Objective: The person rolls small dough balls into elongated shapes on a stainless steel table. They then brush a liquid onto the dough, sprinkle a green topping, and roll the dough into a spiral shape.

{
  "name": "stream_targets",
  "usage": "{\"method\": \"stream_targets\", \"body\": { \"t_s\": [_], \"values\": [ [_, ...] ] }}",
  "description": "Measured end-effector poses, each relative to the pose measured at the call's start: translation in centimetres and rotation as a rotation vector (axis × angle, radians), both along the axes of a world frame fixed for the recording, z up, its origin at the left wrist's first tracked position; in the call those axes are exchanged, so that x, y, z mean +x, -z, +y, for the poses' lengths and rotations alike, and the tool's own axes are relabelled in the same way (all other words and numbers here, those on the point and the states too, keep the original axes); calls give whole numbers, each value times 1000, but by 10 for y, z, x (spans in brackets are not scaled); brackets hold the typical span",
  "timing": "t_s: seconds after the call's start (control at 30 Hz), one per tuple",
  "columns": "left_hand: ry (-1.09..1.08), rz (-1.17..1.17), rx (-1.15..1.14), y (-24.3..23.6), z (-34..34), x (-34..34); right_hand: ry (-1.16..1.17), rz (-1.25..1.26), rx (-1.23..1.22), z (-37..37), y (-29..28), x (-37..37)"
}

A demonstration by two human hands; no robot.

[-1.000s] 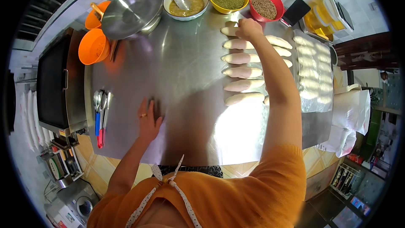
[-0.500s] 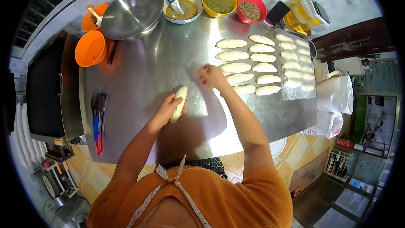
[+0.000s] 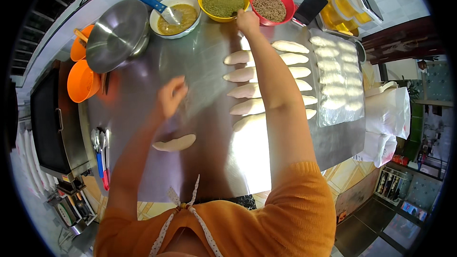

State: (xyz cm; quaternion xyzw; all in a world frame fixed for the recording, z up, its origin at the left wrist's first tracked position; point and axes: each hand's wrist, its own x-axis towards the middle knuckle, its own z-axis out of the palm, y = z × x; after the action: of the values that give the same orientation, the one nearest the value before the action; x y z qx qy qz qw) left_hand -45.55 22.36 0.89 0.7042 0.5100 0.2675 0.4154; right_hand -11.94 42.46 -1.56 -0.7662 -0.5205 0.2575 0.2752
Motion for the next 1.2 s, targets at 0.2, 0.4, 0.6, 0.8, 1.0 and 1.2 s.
{"method": "stream_targets", "body": {
  "t_s": [0.2, 0.4, 0.6, 0.8, 1.0, 1.2],
  "values": [
    [-142, -516, -572, -30, 131, 108, -62, 50, -65, -16, -19, -7],
    [-258, -675, -561, -6, 174, 152, 367, 696, 23, -65, -35, 44],
    [-399, -591, -458, -2, 172, 174, 405, 730, -92, -63, -25, 78],
    [-386, -568, -508, -11, 154, 175, 391, 758, -76, -73, -16, 92],
    [-664, -818, -635, -4, 138, 115, 245, 687, -145, -99, -28, 70],
    [-816, -719, -490, 16, 159, 65, 55, 587, -136, -80, -49, 6]
  ]
}}
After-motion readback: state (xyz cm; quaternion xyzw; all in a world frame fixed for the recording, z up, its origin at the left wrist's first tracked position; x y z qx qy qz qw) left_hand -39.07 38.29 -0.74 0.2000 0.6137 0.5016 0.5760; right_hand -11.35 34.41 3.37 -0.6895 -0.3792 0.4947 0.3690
